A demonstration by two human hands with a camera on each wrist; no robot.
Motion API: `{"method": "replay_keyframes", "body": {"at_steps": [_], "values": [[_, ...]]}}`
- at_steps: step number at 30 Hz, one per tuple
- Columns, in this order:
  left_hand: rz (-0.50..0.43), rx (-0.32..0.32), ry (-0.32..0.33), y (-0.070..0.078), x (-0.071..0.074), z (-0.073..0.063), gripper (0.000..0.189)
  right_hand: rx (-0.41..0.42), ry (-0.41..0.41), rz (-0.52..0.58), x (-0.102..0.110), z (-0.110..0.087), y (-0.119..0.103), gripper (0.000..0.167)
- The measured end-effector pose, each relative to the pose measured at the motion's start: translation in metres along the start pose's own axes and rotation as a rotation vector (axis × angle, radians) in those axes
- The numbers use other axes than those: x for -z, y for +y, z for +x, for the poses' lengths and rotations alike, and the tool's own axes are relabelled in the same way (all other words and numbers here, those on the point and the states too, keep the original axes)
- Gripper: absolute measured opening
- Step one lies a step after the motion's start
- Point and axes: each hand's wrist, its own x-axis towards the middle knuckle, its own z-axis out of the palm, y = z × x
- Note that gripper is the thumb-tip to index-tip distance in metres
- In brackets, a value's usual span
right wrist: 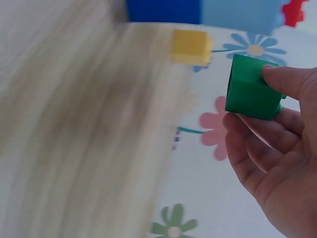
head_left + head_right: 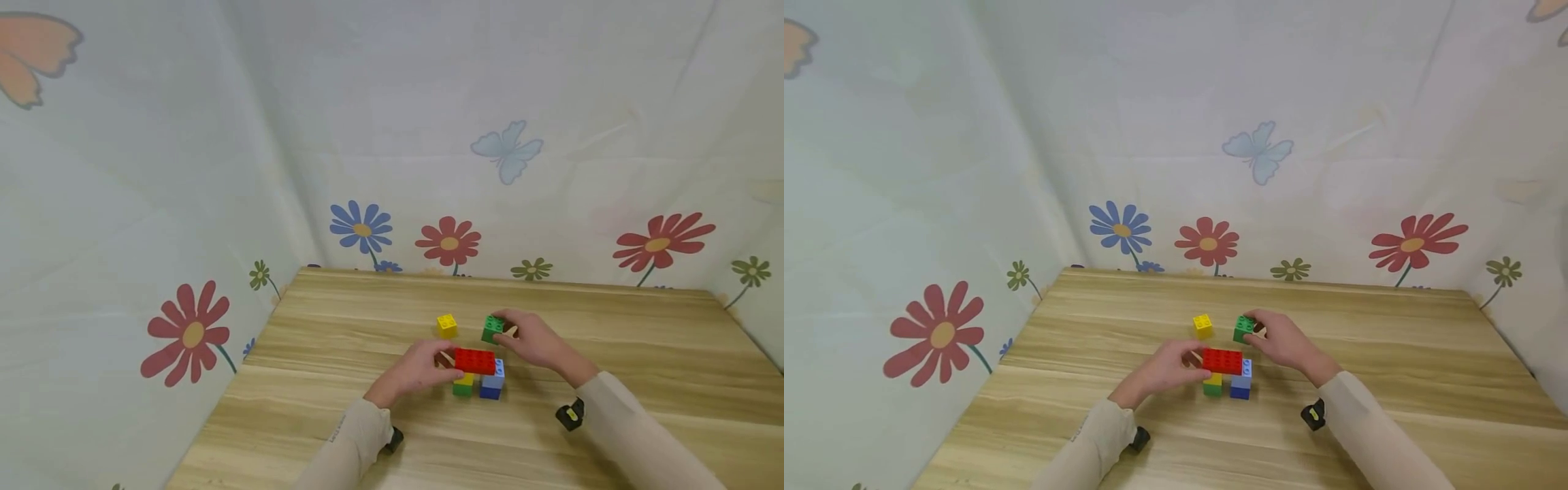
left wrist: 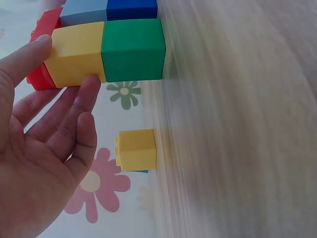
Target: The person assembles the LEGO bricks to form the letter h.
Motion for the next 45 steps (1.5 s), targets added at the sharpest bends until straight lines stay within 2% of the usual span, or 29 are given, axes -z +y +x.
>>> {"method": "replay_keyframes", "body": {"at_steps": [12, 26, 34, 45], "values": [[-0.008, -0.001, -0.008, 0.002, -0.005, 0.003, 0.027, 0.068, -0.004, 0.014, 0.019, -0.013, -0.031, 0.041], [0.001, -0.041, 0.004, -0.002, -0.003, 0.002, 0.025, 0.184, -0.01, -0.034, 0.024, -0.021, -0.064, 0.043], [0.018, -0.056, 0.005, -0.003, -0.003, 0.002, 0.025, 0.219, -0.022, -0.03, 0.017, -0.023, -0.069, 0.044], [0.034, -0.075, 0.0, -0.002, -0.002, 0.0, 0.029, 0.208, -0.059, -0.015, 0.007, -0.023, -0.069, 0.044]]}}
